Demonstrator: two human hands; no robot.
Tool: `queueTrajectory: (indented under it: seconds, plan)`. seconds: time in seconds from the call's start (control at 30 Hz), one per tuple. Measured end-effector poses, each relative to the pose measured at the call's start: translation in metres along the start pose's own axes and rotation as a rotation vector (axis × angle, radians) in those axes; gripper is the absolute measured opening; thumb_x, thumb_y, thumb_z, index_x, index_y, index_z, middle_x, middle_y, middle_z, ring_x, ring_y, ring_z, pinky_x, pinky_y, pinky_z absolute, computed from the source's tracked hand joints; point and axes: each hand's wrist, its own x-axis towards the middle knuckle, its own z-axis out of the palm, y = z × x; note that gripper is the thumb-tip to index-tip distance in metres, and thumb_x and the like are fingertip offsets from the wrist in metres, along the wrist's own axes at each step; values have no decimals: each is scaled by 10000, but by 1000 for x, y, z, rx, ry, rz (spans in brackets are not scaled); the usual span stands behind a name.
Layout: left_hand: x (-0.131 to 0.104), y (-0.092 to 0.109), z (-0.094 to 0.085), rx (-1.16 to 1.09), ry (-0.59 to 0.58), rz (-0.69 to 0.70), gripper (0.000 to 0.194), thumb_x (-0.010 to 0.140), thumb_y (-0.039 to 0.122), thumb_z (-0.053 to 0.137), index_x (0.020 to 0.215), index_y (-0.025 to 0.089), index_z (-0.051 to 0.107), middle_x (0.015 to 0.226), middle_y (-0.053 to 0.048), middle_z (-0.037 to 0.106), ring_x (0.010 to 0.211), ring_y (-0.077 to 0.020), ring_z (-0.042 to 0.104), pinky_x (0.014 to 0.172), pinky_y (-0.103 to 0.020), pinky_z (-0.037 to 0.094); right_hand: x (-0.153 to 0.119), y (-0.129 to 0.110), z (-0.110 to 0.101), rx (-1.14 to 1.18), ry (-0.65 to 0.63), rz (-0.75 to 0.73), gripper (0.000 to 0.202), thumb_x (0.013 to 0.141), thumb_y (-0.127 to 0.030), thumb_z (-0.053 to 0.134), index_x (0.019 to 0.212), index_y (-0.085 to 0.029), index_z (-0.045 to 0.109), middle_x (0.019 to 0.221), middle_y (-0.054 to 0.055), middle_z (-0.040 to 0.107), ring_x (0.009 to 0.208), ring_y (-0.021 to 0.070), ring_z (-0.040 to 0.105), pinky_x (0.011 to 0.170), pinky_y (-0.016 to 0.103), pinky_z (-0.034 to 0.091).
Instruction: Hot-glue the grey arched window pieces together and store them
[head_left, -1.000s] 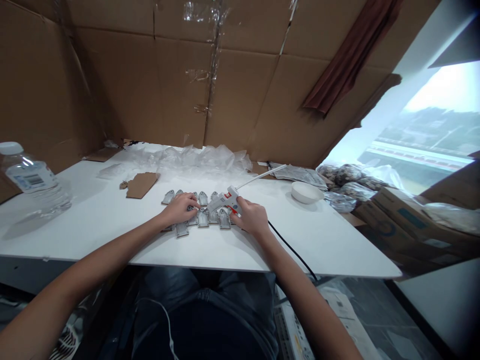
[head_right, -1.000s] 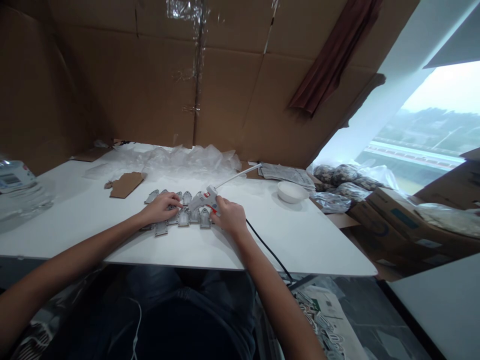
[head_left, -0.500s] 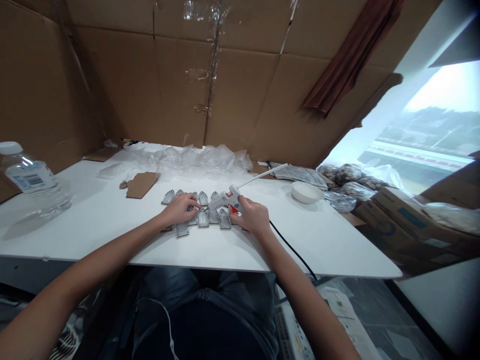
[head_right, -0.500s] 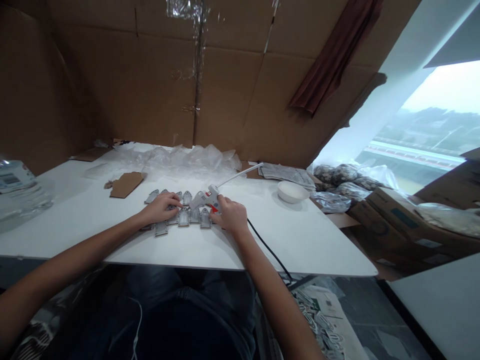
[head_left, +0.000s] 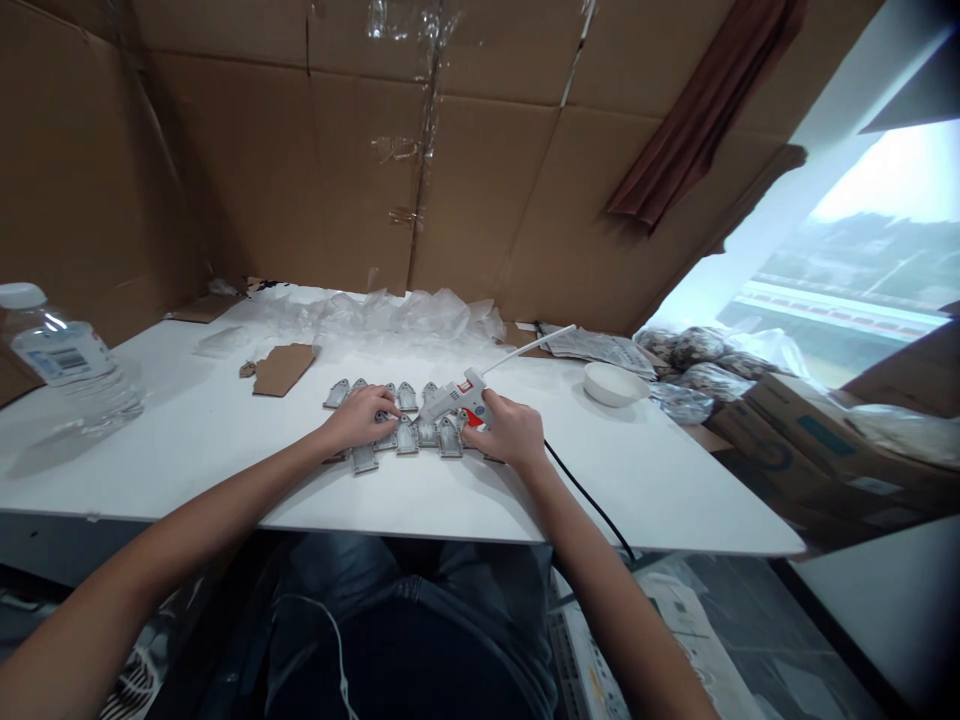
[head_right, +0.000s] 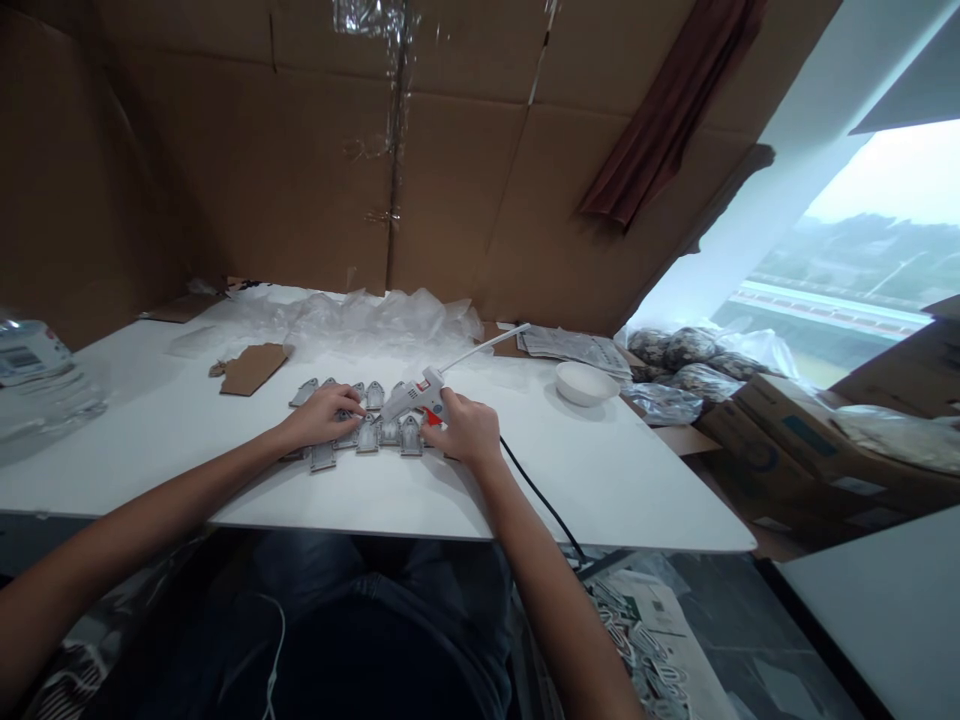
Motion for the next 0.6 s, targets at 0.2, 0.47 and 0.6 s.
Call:
queueTrajectory:
  seconds: [0.2, 0.47, 0.6]
  plan:
    - [0, 2, 0, -10, 6, -3, 252, 794, 318, 519, 905, 219, 722, 1016, -61, 619, 990, -213, 554, 919, -373, 387, -1, -1, -4, 14, -32, -40, 379, 660, -508, 511, 839, -173, 523, 708, 17, 604, 621, 157, 543, 551, 239, 181]
    - [0, 3, 0, -5, 13, 0, 239, 788, 306, 526, 894, 211, 718, 1001, -57, 618, 981, -207, 557, 916, -367, 388, -1, -2, -6, 21, -94, -79, 364, 649, -507, 523, 811, -181, 495, 675, 1, 588, 613, 150, 541, 539, 243, 153]
    - [0, 3, 0, 1, 12, -6, 238, 790, 305, 522, 890, 207, 715, 1007, -62, 620, 987, -212, 553, 922, -371, 387, 0, -1, -5, 16, -110, -76, 367, 655, -511, 515, 814, -180, 497, 685, 1, 593, 620, 150, 546, 541, 245, 150]
